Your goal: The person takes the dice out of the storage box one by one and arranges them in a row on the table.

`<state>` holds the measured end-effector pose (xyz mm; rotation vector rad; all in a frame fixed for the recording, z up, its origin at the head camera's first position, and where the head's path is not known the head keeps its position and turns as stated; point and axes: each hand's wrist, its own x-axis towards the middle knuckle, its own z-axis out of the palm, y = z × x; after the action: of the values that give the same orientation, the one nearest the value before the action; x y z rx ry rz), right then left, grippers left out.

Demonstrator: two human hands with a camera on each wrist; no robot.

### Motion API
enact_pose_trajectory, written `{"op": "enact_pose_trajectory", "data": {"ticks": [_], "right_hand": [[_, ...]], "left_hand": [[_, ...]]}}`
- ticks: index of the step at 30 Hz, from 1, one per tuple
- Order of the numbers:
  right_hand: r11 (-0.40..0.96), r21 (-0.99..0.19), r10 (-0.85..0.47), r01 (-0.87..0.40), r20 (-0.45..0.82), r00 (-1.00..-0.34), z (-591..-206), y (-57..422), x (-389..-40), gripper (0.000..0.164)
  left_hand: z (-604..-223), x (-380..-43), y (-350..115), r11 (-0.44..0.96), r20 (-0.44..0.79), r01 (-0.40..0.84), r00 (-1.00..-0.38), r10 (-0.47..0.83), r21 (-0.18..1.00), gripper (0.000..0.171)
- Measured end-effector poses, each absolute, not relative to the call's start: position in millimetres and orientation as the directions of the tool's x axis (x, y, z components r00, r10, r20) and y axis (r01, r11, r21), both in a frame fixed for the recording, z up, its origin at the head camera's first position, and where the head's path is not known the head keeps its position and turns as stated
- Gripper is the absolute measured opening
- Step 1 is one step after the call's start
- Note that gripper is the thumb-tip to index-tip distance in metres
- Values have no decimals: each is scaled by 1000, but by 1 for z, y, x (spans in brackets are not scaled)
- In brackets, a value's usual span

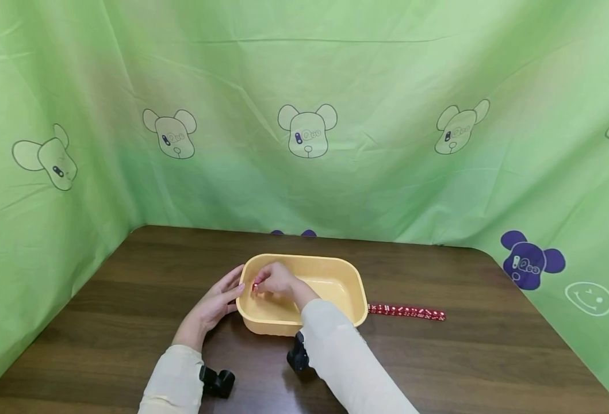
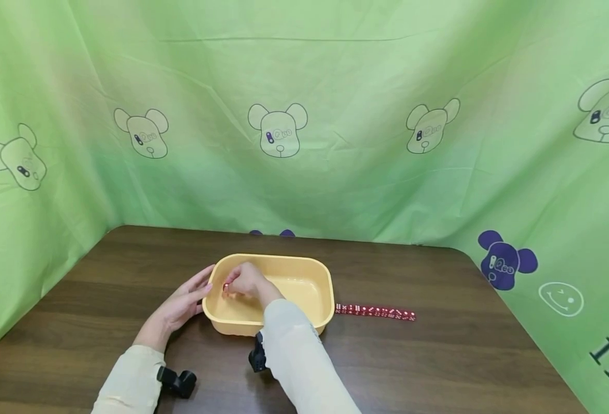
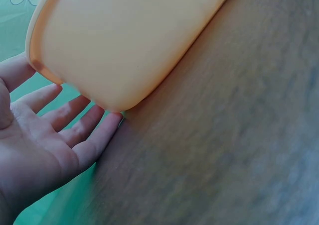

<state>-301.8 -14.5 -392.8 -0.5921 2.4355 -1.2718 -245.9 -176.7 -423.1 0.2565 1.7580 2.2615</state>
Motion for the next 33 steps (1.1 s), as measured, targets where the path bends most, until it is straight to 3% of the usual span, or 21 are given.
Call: {"op": "enact_pose_trajectory", "data": {"ticks": [12, 23, 33], "right_hand": [[391, -876, -557, -282, 19, -831, -367, 2, -304, 7], [300, -898, -525, -323, 127, -842, -344, 28, -304, 10], [281, -910, -473, -304, 144, -869, -316, 61, -289, 15]], "left_hand": [[-421, -245, -175, -226, -39, -111, -953, 301, 968, 54], [-420, -243, -177, -213, -48, -114, -955, 292, 970, 54], [-420, -242, -174, -203, -55, -117, -955, 290, 972, 53]]}}
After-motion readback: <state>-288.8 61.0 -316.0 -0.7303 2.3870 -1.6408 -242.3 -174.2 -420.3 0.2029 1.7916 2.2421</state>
